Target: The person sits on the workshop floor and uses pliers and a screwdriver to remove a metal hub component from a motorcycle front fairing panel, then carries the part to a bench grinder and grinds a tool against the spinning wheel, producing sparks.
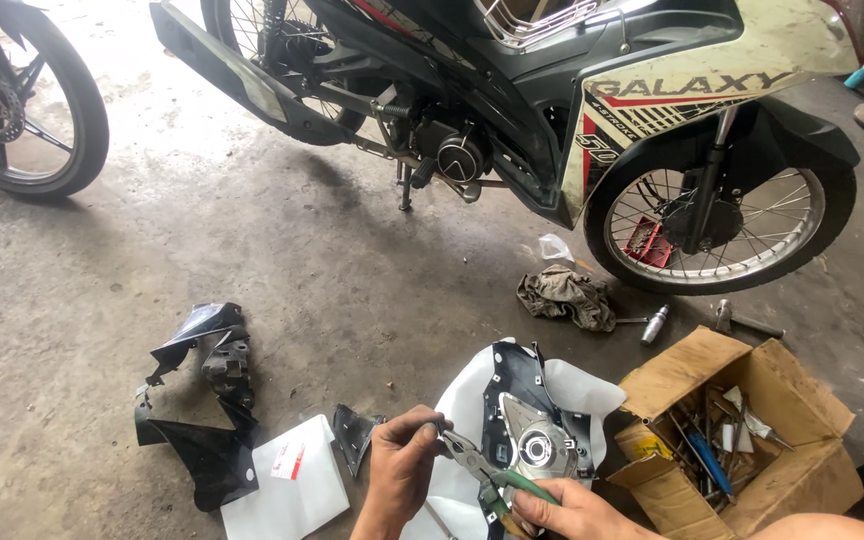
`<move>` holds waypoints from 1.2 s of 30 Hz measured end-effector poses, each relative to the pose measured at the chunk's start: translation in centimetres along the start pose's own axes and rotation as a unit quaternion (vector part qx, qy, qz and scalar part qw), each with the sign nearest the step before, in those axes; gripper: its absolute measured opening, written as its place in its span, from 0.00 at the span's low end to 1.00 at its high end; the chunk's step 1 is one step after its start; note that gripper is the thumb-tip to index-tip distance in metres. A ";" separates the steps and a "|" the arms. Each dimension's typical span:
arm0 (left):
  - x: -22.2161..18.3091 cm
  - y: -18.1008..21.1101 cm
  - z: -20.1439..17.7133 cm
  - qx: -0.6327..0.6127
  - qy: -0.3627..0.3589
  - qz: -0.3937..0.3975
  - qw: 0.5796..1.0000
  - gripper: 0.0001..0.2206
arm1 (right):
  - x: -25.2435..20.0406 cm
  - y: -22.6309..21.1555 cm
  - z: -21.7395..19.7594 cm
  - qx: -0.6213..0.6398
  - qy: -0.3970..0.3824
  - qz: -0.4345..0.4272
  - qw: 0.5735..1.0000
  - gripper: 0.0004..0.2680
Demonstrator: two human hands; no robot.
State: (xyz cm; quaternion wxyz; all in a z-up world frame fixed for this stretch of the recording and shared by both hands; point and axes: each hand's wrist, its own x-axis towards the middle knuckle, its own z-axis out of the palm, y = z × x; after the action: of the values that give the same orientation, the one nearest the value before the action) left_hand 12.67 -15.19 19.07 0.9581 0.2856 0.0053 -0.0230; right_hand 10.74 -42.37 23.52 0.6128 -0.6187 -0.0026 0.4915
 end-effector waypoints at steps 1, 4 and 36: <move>0.0 0.3 0.4 -0.018 -0.011 -0.005 1.000 0.07 | 0.2 0.4 -0.3 0.018 -0.009 -0.006 1.000 0.15; -0.2 0.6 0.9 -0.049 -0.020 -0.011 0.999 0.09 | 0.4 0.9 -0.5 0.043 -0.033 -0.013 0.998 0.16; -0.6 0.8 0.2 -0.009 -0.111 0.024 0.994 0.10 | 1.6 4.2 0.2 0.080 -0.028 -0.003 0.996 0.13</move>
State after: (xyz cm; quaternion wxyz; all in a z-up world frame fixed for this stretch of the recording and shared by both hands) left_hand 12.08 -14.62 19.63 0.9555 0.2728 -0.1075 -0.0316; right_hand 8.92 -42.26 19.44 0.6614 -0.5539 0.0182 0.5054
